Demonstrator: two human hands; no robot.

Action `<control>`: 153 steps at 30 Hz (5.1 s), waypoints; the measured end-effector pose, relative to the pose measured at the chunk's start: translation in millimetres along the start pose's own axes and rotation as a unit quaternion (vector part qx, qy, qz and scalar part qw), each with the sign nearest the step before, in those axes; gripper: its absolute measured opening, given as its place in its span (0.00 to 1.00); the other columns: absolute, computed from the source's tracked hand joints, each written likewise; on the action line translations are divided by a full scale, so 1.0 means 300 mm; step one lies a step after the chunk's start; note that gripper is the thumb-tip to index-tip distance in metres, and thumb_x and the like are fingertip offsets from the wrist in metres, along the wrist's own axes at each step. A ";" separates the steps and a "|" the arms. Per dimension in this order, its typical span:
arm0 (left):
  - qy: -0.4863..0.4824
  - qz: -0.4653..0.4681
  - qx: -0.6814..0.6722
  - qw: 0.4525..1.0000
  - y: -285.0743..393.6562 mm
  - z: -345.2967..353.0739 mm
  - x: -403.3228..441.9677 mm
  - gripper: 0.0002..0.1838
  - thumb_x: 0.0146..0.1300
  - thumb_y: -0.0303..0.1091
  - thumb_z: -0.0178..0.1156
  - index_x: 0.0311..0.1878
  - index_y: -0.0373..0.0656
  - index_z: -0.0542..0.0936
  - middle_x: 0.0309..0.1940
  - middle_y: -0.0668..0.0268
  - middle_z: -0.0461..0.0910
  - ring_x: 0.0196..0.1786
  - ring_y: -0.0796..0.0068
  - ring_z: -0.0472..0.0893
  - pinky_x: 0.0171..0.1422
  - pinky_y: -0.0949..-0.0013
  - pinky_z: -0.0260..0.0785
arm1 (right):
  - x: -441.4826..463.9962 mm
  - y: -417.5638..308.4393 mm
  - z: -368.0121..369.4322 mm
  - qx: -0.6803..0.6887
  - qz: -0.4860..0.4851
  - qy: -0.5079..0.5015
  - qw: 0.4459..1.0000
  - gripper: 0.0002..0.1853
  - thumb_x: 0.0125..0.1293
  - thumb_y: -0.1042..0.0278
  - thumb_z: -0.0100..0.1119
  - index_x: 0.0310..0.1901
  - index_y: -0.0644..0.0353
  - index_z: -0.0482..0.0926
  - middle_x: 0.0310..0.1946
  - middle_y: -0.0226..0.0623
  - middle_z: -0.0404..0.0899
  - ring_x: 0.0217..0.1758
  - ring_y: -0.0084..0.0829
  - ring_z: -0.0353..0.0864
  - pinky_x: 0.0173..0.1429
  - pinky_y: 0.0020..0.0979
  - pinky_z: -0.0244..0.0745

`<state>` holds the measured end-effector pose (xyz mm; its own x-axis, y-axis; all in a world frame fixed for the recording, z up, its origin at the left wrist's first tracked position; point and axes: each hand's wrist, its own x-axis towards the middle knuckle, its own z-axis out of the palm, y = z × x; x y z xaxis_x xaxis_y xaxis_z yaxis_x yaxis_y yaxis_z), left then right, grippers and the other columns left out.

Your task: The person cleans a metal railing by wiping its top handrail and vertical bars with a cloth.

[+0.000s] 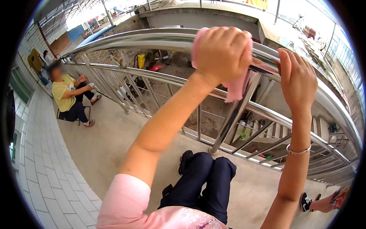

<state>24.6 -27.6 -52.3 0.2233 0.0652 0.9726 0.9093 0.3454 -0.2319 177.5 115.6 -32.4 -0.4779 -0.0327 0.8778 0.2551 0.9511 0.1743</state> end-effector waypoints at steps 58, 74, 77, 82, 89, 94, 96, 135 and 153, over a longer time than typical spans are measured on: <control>-0.103 -0.368 0.319 0.867 -0.997 -0.713 -0.704 0.19 0.68 0.33 0.53 0.62 0.42 0.73 0.52 0.52 0.72 0.55 0.47 0.74 0.59 0.55 0.67 | -0.041 0.135 0.052 -0.049 -0.036 -0.005 0.998 0.22 0.79 0.55 0.39 0.50 0.56 0.85 0.36 0.29 0.88 0.21 0.15 0.79 0.23 0.20 0.67; -0.132 -0.298 0.352 0.877 -0.986 -0.674 -0.654 0.15 0.64 0.32 0.53 0.53 0.41 0.76 0.51 0.51 0.75 0.50 0.46 0.78 0.51 0.52 0.73 | -0.028 0.069 0.043 -0.034 -0.001 0.000 0.999 0.20 0.79 0.56 0.41 0.48 0.54 0.85 0.33 0.32 0.86 0.23 0.21 0.81 0.26 0.23 0.70; -0.113 -0.322 0.339 0.877 -0.954 -0.672 -0.704 0.14 0.64 0.30 0.53 0.52 0.37 0.75 0.50 0.48 0.76 0.51 0.44 0.77 0.53 0.52 0.72 | -0.013 0.058 0.047 -0.035 -0.009 0.015 0.999 0.21 0.79 0.54 0.40 0.47 0.53 0.85 0.33 0.33 0.86 0.27 0.27 0.84 0.29 0.26 0.73; -0.146 -0.349 0.225 0.898 -0.866 -0.724 -0.703 0.14 0.65 0.28 0.51 0.52 0.37 0.77 0.49 0.51 0.79 0.51 0.47 0.78 0.56 0.52 0.70 | -0.018 0.070 0.042 -0.051 -0.020 0.014 0.998 0.21 0.79 0.54 0.40 0.48 0.53 0.85 0.34 0.35 0.86 0.31 0.34 0.86 0.34 0.30 0.76; -0.082 -0.256 0.218 0.938 -0.842 -0.645 -0.514 0.13 0.66 0.32 0.53 0.53 0.45 0.79 0.48 0.56 0.78 0.51 0.49 0.78 0.53 0.56 0.73 | -0.018 0.072 0.040 -0.045 -0.015 0.003 0.999 0.21 0.78 0.54 0.40 0.48 0.53 0.85 0.33 0.35 0.86 0.29 0.32 0.85 0.31 0.28 0.75; -0.176 -0.218 0.332 0.901 -0.814 -0.619 -0.509 0.09 0.65 0.34 0.56 0.47 0.52 0.79 0.46 0.62 0.75 0.51 0.56 0.78 0.46 0.56 0.76 | -0.019 0.079 0.043 -0.060 -0.028 0.012 0.998 0.20 0.78 0.55 0.41 0.47 0.52 0.86 0.32 0.34 0.87 0.28 0.29 0.85 0.31 0.26 0.75; -0.194 -0.229 0.346 0.889 -0.810 -0.619 -0.518 0.08 0.64 0.35 0.57 0.45 0.52 0.79 0.46 0.61 0.74 0.50 0.56 0.77 0.45 0.56 0.76 | -0.018 0.082 0.047 -0.071 -0.044 0.025 0.996 0.20 0.78 0.55 0.41 0.47 0.52 0.86 0.33 0.33 0.87 0.28 0.28 0.85 0.31 0.25 0.75; -0.240 -0.450 0.222 0.831 -0.830 -0.691 -0.669 0.19 0.64 0.30 0.52 0.59 0.40 0.72 0.61 0.46 0.67 0.62 0.42 0.69 0.64 0.52 0.64 | -0.019 0.052 0.042 -0.068 0.018 0.003 0.998 0.20 0.76 0.48 0.45 0.44 0.47 0.86 0.29 0.29 0.86 0.26 0.30 0.85 0.27 0.28 0.73; -0.300 -0.265 -0.128 0.907 0.197 -0.210 -0.436 0.17 0.57 0.25 0.58 0.51 0.41 0.71 0.55 0.53 0.71 0.56 0.49 0.74 0.57 0.55 0.71 | 0.001 -0.010 0.019 0.001 0.004 0.080 0.997 0.17 0.74 0.52 0.49 0.34 0.51 0.82 0.25 0.30 0.81 0.27 0.36 0.81 0.33 0.33 0.73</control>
<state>71.1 -74.7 -194.2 -0.4309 0.4787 0.7649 0.9020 0.2533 0.3496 171.7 114.3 -35.1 -0.3351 -0.0738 0.9393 0.2566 0.9521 0.1663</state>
